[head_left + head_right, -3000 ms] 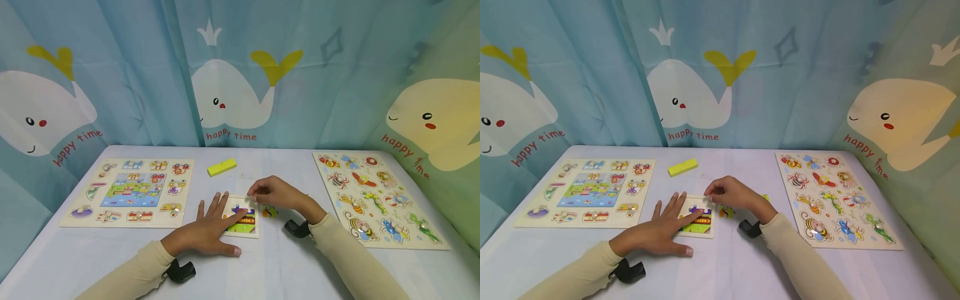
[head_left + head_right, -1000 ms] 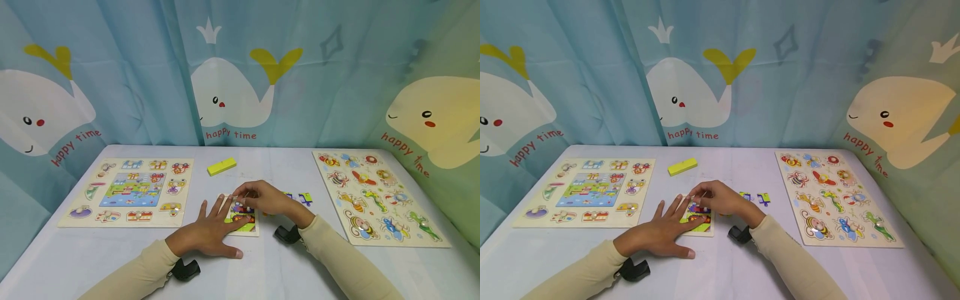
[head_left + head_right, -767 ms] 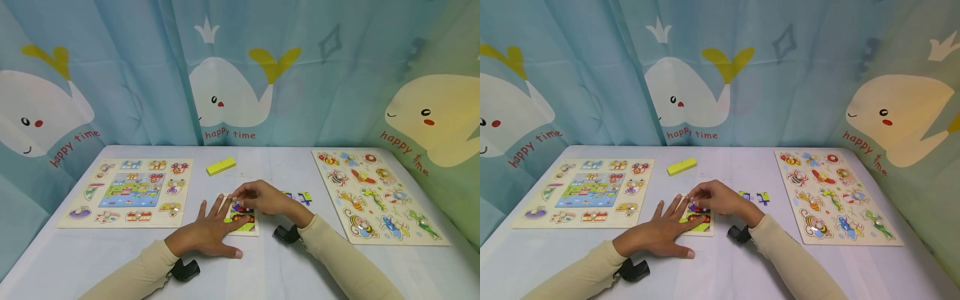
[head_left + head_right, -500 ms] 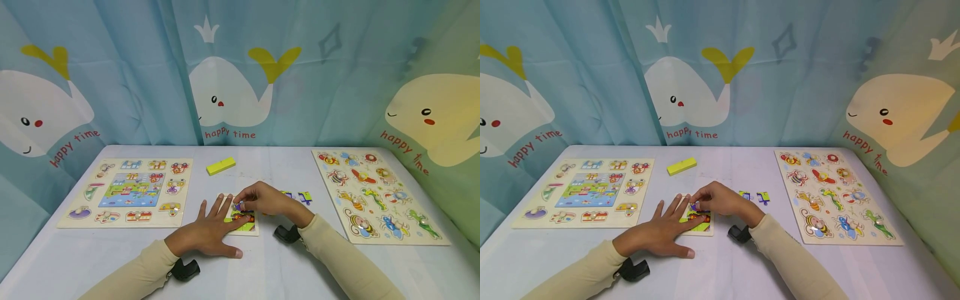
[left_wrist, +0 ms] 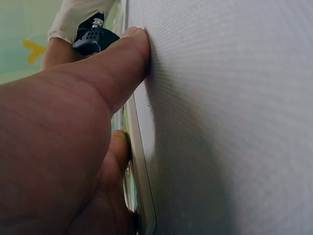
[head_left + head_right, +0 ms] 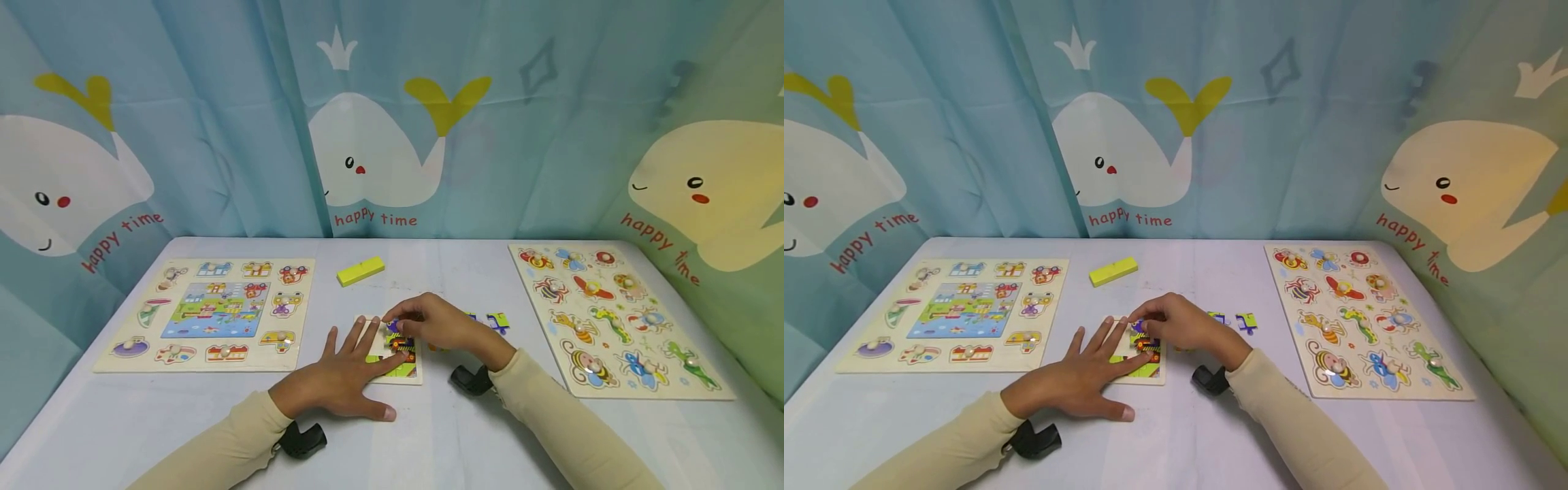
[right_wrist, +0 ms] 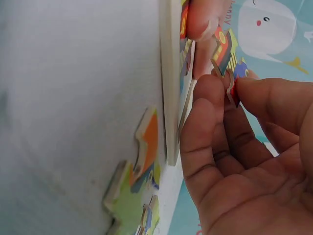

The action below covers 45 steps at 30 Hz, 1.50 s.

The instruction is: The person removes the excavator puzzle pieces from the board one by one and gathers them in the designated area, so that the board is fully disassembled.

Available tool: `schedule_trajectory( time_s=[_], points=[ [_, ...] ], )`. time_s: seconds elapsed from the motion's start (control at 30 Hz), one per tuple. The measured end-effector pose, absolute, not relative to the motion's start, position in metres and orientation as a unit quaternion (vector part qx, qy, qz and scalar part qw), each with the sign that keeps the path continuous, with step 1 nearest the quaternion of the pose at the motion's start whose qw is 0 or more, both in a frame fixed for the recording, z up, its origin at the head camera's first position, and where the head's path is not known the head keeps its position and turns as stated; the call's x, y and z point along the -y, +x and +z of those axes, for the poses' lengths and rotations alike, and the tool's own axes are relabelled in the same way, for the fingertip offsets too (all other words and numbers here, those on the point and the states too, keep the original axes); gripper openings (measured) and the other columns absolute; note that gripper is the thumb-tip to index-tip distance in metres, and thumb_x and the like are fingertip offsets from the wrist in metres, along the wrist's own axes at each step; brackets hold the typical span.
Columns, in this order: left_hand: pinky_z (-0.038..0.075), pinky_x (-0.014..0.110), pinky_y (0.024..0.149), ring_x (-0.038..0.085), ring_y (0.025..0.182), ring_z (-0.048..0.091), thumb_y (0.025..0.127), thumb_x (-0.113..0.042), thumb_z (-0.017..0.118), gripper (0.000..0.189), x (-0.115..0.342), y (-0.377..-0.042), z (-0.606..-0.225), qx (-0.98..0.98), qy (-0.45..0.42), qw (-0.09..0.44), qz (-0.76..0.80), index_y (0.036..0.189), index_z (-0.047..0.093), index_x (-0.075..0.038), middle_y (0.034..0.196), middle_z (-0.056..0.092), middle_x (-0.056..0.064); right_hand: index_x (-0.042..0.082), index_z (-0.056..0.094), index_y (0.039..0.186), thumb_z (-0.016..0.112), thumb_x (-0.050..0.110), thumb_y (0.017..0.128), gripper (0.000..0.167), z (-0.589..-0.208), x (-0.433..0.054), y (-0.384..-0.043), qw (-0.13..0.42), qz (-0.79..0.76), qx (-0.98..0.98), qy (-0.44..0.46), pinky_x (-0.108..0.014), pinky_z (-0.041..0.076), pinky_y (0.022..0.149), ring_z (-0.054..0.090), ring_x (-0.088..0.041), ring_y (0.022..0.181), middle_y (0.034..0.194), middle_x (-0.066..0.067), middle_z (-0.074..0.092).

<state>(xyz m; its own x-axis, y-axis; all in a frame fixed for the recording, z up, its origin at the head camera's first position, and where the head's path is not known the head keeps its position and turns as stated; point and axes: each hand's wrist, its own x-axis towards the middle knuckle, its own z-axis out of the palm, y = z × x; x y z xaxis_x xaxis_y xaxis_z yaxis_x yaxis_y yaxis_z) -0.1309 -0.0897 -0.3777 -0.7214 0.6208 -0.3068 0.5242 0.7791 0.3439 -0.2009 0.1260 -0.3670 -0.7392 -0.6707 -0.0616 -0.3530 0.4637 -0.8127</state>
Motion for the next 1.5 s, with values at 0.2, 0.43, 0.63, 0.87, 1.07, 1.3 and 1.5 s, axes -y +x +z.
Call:
schedule_trajectory(
  time_s=[0.2,0.43,0.63,0.87,1.07,1.3,1.5],
  points=[
    [-0.006,0.067,0.106,0.034,0.144,-0.018,0.081,-0.074,0.056,0.083,0.09,-0.131,-0.377,-0.921,0.308,0.208,0.117,0.152,0.03,-0.04,0.161,-0.011,0.013,-0.001,0.065,0.118,0.056,0.0,0.096,0.024,-0.367,-0.129,-0.203,0.188,-0.431,-0.825,-0.314,-0.028,0.05,0.072,0.06,-0.014,0.078,0.088,-0.003,0.064],
    [-0.006,0.067,0.106,0.035,0.144,-0.017,0.082,-0.072,0.057,0.082,0.09,-0.13,-0.376,-0.919,0.312,0.206,0.124,0.152,0.03,-0.04,0.161,-0.009,0.014,-0.001,0.067,0.115,0.054,0.001,0.097,0.022,-0.367,-0.135,-0.202,0.189,-0.434,-0.828,-0.302,-0.03,0.05,0.077,0.061,-0.015,0.084,0.1,-0.005,0.068],
    [-0.006,0.067,0.106,0.034,0.144,-0.017,0.081,-0.073,0.057,0.082,0.092,-0.13,-0.375,-0.921,0.307,0.207,0.123,0.152,0.029,-0.042,0.161,-0.01,0.014,-0.001,0.067,0.116,0.054,0.002,0.097,0.023,-0.368,-0.136,-0.204,0.176,-0.432,-0.828,-0.31,-0.03,0.049,0.074,0.06,-0.015,0.082,0.098,-0.004,0.068],
    [-0.007,0.067,0.106,0.033,0.144,-0.019,0.082,-0.073,0.056,0.082,0.092,-0.13,-0.377,-0.92,0.308,0.209,0.124,0.152,0.028,-0.042,0.161,-0.011,0.014,-0.002,0.068,0.115,0.055,0.002,0.096,0.023,-0.365,-0.139,-0.207,0.171,-0.431,-0.832,-0.305,-0.03,0.051,0.076,0.061,-0.015,0.082,0.101,-0.007,0.069],
    [-0.008,0.067,0.105,0.034,0.144,-0.018,0.081,-0.074,0.055,0.082,0.089,-0.131,-0.378,-0.92,0.309,0.211,0.119,0.152,0.028,-0.042,0.161,-0.011,0.014,-0.001,0.07,0.111,0.054,0.001,0.096,0.022,-0.363,-0.148,-0.208,0.163,-0.422,-0.84,-0.301,-0.03,0.05,0.073,0.059,-0.016,0.081,0.104,-0.007,0.069],
    [-0.006,0.067,0.106,0.033,0.144,-0.018,0.081,-0.074,0.055,0.082,0.089,-0.131,-0.381,-0.921,0.307,0.209,0.12,0.152,0.027,-0.043,0.161,-0.012,0.013,-0.001,0.07,0.109,0.054,0.001,0.095,0.021,-0.365,-0.162,-0.207,0.164,-0.42,-0.846,-0.285,-0.028,0.051,0.068,0.059,-0.015,0.075,0.099,-0.006,0.069],
    [-0.004,0.066,0.106,0.033,0.144,-0.018,0.081,-0.074,0.056,0.083,0.089,-0.131,-0.38,-0.922,0.307,0.202,0.119,0.152,0.026,-0.045,0.161,-0.012,0.014,0.001,0.071,0.108,0.056,-0.001,0.094,0.021,-0.361,-0.176,-0.202,0.16,-0.411,-0.854,-0.277,-0.027,0.051,0.068,0.06,-0.014,0.076,0.099,-0.005,0.07]
  ],
)
